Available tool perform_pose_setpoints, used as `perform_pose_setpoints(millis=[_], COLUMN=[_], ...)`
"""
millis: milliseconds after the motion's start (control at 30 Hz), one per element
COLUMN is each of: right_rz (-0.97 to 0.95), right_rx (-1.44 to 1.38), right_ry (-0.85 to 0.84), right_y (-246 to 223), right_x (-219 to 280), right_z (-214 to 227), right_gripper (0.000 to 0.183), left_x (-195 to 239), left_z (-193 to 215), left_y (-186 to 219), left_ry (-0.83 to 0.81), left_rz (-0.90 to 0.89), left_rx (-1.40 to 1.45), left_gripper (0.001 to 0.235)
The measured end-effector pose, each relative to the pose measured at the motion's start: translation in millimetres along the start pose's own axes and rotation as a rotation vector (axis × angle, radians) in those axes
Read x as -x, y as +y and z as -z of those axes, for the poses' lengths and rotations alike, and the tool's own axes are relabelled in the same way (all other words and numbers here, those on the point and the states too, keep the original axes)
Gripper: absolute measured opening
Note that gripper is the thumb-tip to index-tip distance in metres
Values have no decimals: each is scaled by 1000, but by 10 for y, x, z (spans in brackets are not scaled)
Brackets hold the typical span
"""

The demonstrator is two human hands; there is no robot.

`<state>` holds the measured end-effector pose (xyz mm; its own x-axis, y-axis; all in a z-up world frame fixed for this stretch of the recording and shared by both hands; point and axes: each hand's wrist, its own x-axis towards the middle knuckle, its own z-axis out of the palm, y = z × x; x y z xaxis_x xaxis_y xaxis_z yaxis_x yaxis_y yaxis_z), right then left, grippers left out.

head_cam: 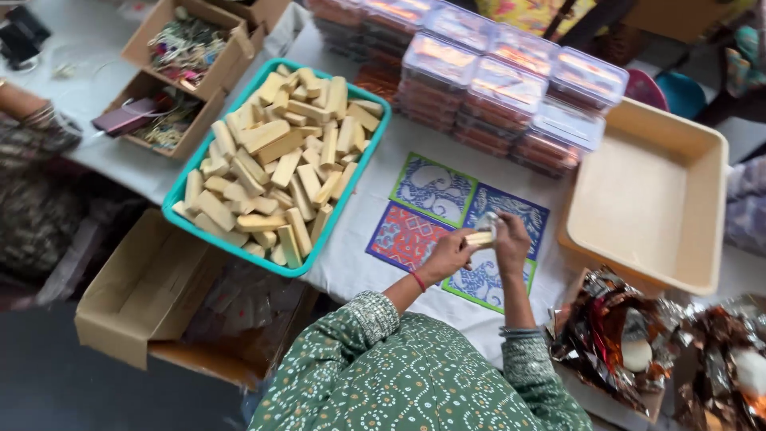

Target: The person wipes a wooden block with a white cloth, then wraps it in a sheet of copper foil. They repeat this process for a second block, folding the foil around each item and placing the wrapped blocks on the table.

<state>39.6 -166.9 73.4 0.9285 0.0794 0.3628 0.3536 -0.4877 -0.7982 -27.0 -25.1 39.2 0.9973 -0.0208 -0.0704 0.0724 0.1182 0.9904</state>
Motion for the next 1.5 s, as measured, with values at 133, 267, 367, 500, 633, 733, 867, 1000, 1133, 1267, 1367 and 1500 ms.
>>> perform_pose_setpoints(millis=[133, 267, 367, 500, 633, 733, 867, 1000, 1133, 1267, 1367, 1500], right_rz=[-379, -188, -110, -354, -537, -403, -411, -447, -445, -224, -229, -252], right_rx=[-248, -176, 80, -96, -333, -377, -414, -131, -39, 354, 482, 162], right_ry=[-181, -161, -52, -82, -79, -297, -393, -394, -415, -394, -301, -29], right_y=[61, -191, -15, 382, -29, -212, 99, 521, 760, 835, 793, 653], right_x=[290, 633, 752, 862, 894, 943, 981, 887, 743, 736, 765, 799], right_z=[-22, -159, -299, -429, -471, -522, -628, -687, -781, -722, -505, -115], right_gripper=[22, 30, 31, 36, 35, 47, 43, 45, 45, 44, 41, 35], left_x=[-15, -152, -253, -168, -240, -279, -507, -504, -640, -988, -1152, -791], left_z=[125, 103, 103, 179, 180, 278, 704, 1793, 2712, 3267, 3404, 3190], left_y=[225, -293, -685, -276, -416, -421, -937, -29, 428, -198, -429, 201], left_ry=[16, 209, 234, 153, 390, 558, 666, 758, 832, 866, 907, 985], left_rz=[59, 9, 88, 100, 160, 250, -88, -273, -44, 137, 180, 170], left_rx=[77, 121, 275, 285, -99, 146, -420, -770, -1134, -1431, -1560, -1242], left_gripper=[36, 41, 43, 42, 40, 46, 43, 33, 37, 28, 22, 28])
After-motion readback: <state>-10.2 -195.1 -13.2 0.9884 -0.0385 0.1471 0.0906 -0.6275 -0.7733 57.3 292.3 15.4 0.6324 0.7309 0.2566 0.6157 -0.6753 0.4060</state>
